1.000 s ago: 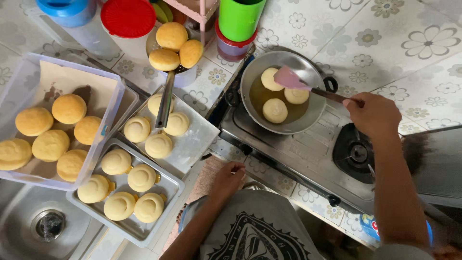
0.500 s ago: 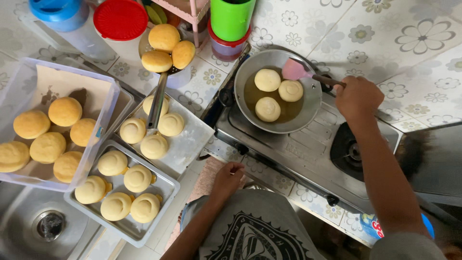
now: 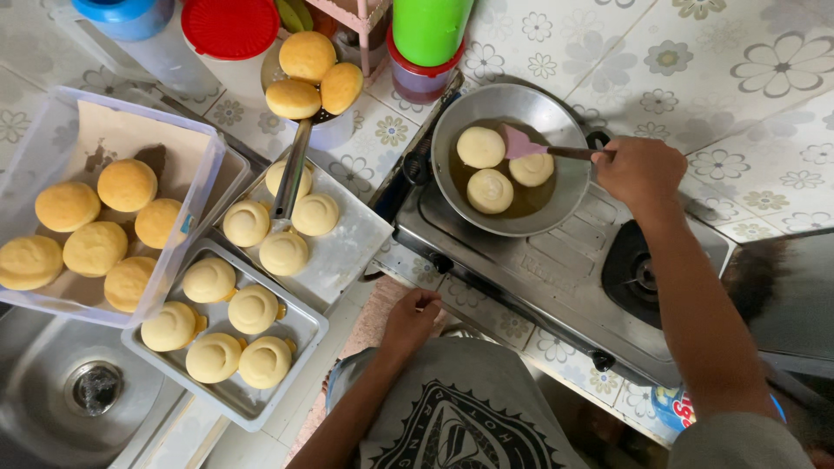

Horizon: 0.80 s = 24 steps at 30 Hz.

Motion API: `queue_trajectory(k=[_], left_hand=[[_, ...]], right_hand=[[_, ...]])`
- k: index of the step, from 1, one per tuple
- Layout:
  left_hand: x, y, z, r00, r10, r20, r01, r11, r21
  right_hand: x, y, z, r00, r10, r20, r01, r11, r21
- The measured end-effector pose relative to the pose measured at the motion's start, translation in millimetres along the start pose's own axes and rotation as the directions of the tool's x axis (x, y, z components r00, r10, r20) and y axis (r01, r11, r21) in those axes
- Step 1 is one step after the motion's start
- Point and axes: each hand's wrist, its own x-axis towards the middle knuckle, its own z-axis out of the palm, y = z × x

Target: The person places shaped dough into a pan of hot oil, uses a spatula to flip the dough pieces as they fry, and then transfers the cooked doughnuts to a tray.

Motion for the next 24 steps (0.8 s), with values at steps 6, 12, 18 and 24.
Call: queue_trajectory(k=[6, 12, 18, 24], left_hand=[[1.7, -5.3, -0.1, 1.000, 0.028, -0.002, -0.028, 1.000, -0.011], [-3.1, -0.8, -3.8, 1.000, 0.018, 0.014, -0.018, 1.000, -0.001], [0.6, -5.6, -3.3, 1.000, 0.013, 0.003, -0.013, 0.999, 0.034], [-1.7, -4.7, -6.0, 1.000, 0.014, 0.006, -0.014, 0.999, 0.030]], right_hand=[[-13.4, -2.9, -19.1, 0.984, 0.008, 0.178, -0.026, 0.995, 0.097], [-11.7, 3.2, -24.9, 0.974, 0.007, 0.225, -0.038, 0.990, 0.133], [-11.6, 10.4, -29.9, 0.949, 0.041, 0.312, -0.140, 0.942, 0.304], [-5.5, 13.6, -18.3, 0.953, 0.031, 0.300, -0.120, 0.952, 0.283]])
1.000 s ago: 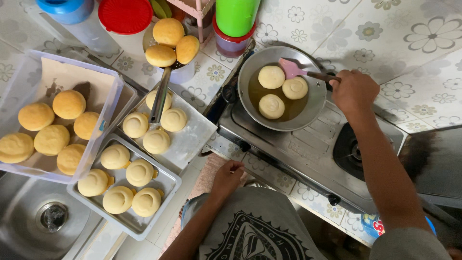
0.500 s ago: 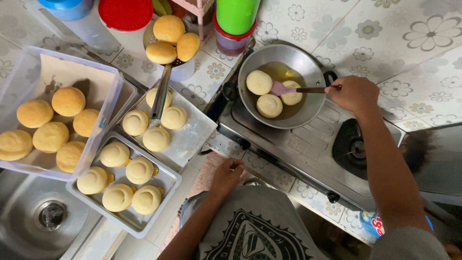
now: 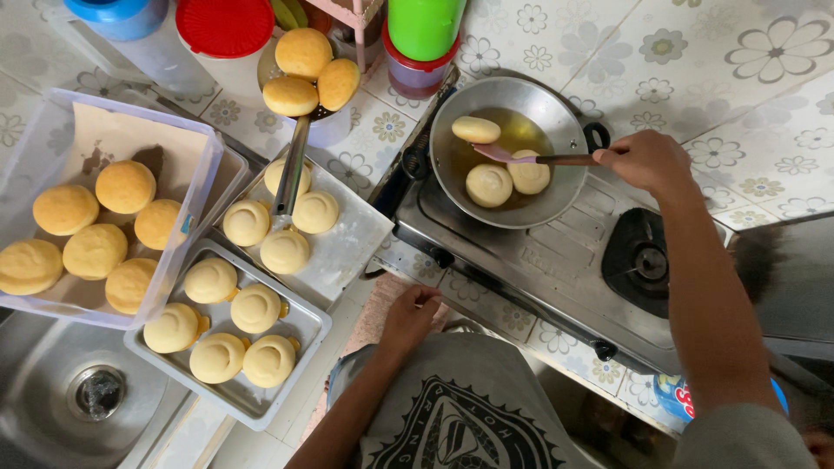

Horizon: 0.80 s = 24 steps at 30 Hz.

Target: The person places shaped dough into a pan of hot oil, uses a spatula to flip the dough pieces as they fry, and then transfers the cooked doughnuts to a tray.

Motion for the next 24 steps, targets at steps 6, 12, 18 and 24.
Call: queue_trajectory(k=[6, 12, 18, 24], left_hand=[[-2.3, 3.5, -3.7, 1.000, -0.001, 0.002, 0.001, 1.000, 0.008], [4.3, -5.1, -3.3, 1.000, 0.007, 0.016, -0.007, 1.000, 0.002], [0.0, 1.3, -7.2, 1.000, 0.008, -0.001, -0.008, 1.000, 0.009], [2.3, 0.7, -8.2, 1.000, 0.008, 0.013, -0.008, 1.000, -0.012]], right_hand=[[-3.4, -4.9, -1.8, 1.000, 0.005, -0.015, -0.005, 0.999, -0.040], [-13.3, -16.1, -12.1, 0.998, 0.061, 0.035, -0.057, 0.994, -0.091], [-17.8, -8.7, -19.3, 0.999, 0.019, -0.044, -0.018, 1.000, 0.018], [-30.5, -10.5, -33.5, 0.998, 0.048, -0.044, -0.042, 0.992, 0.119]])
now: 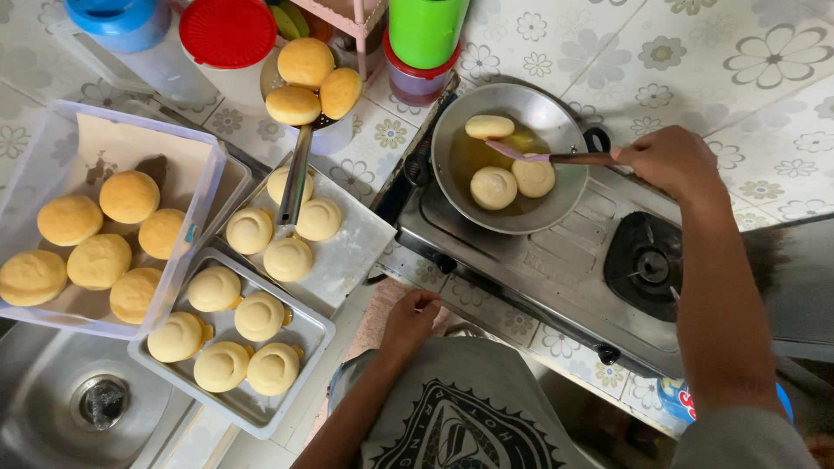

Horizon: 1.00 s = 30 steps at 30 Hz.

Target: The person places shaped dough into a pan of hot oil, uses a spatula to flip the dough pieces as they fry, and then transfers the cooked doughnuts to a tray.

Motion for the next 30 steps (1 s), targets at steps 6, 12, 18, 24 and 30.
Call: queue_trajectory(k=[6, 12, 18, 24, 30], left_hand=[[-5.2, 9.8, -2.4, 1.000, -0.004, 0.004, 0.004, 1.000, -0.001], [3.2, 1.7, 2.9, 0.999, -0.032, 0.006, 0.032, 0.999, 0.019], [-0.9, 9.3, 1.8, 1.000, -0.018, 0.002, 0.018, 0.999, 0.033], [-3.6, 12.5, 0.6, 0.999, -0.043, -0.003, 0.043, 0.999, 0.015], [-7.5, 19.7, -1.8, 0.996, -0.086, -0.011, 0.085, 0.996, -0.032]], right_hand=[[3.8, 9.0, 2.0, 1.000, -0.001, -0.002, 0.001, 1.000, -0.019], [22.5, 13.1, 6.9, 0.999, 0.018, -0.036, -0.024, 0.981, -0.193], [43.6, 9.1, 12.5, 0.992, -0.059, -0.109, 0.027, 0.960, -0.278], [69.1, 11.8, 10.3, 0.982, -0.117, -0.148, 0.047, 0.912, -0.408], [89.3, 19.6, 9.1, 0.991, -0.039, -0.130, -0.028, 0.878, -0.477]])
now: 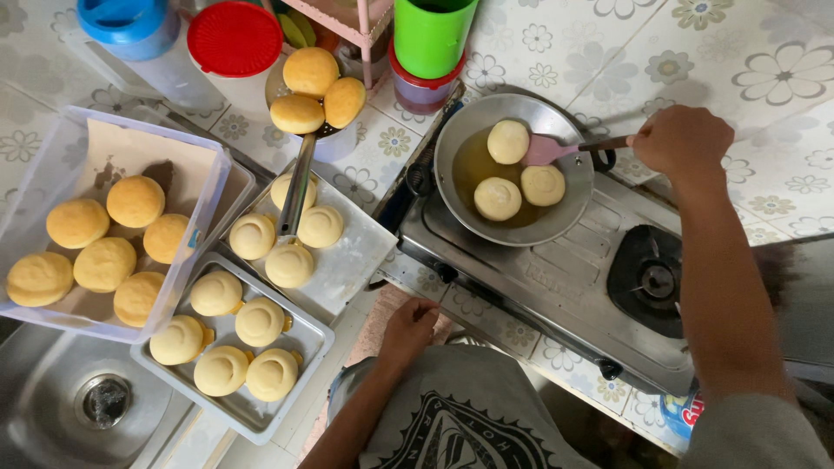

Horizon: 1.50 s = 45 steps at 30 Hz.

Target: The person places shaped dough into a pan of hot oil, uses a spatula to flip the dough pieces as they fry, and then transfers the cooked doughnuts to a tray.

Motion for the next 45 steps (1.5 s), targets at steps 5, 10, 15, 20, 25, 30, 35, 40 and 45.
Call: queue_trajectory(k=[5, 10, 15, 20, 25, 30, 35, 40, 45], left_hand=[[9.4, -11.0, 3.8, 0.999, 0.023, -0.025, -0.023, 1.000, -0.014], [13.3, -13.2, 5.9, 1.000, 0.008, -0.029, -0.008, 1.000, -0.012], [18.0, -12.2, 2.0, 0.999, 0.044, -0.033, -0.046, 0.997, -0.058], [23.4, 20.3, -16.0, 0.959, 0.163, -0.231, -0.188, 0.978, -0.090], [71.9, 46.4, -31.7, 0.937, 0.222, -0.271, -0.302, 0.903, -0.305], [152.4, 63.8, -36.4, 0.953, 0.183, -0.243, -0.287, 0.808, -0.515], [205.5, 67.5, -39.6, 0.952, 0.188, -0.242, -0.287, 0.824, -0.489], [208.8, 74.0, -40.8, 0.941, 0.216, -0.262, -0.312, 0.851, -0.422], [210.7, 74.7, -39.6, 0.933, 0.229, -0.279, -0.328, 0.861, -0.388]], right_hand=[[-3.0, 1.2, 5.3, 1.000, -0.027, -0.006, 0.028, 0.991, 0.132], [-4.2, 0.1, 20.8, 0.999, -0.021, 0.041, 0.008, 0.957, 0.291], [-0.7, -0.6, 44.9, 0.999, -0.037, 0.036, 0.020, 0.926, 0.378], [3.0, 1.3, 70.2, 0.989, -0.105, -0.105, 0.141, 0.890, 0.433], [-31.0, -7.4, 54.3, 0.979, -0.123, -0.161, 0.195, 0.792, 0.578], [-44.0, -6.5, 51.5, 0.977, -0.128, -0.168, 0.203, 0.787, 0.582], [-71.2, -6.8, 40.4, 0.958, -0.127, -0.256, 0.241, 0.842, 0.483], [-109.4, -13.7, 20.9, 0.929, -0.113, -0.353, 0.287, 0.822, 0.492], [-114.5, -11.6, 28.0, 0.903, -0.104, -0.416, 0.322, 0.804, 0.499]])
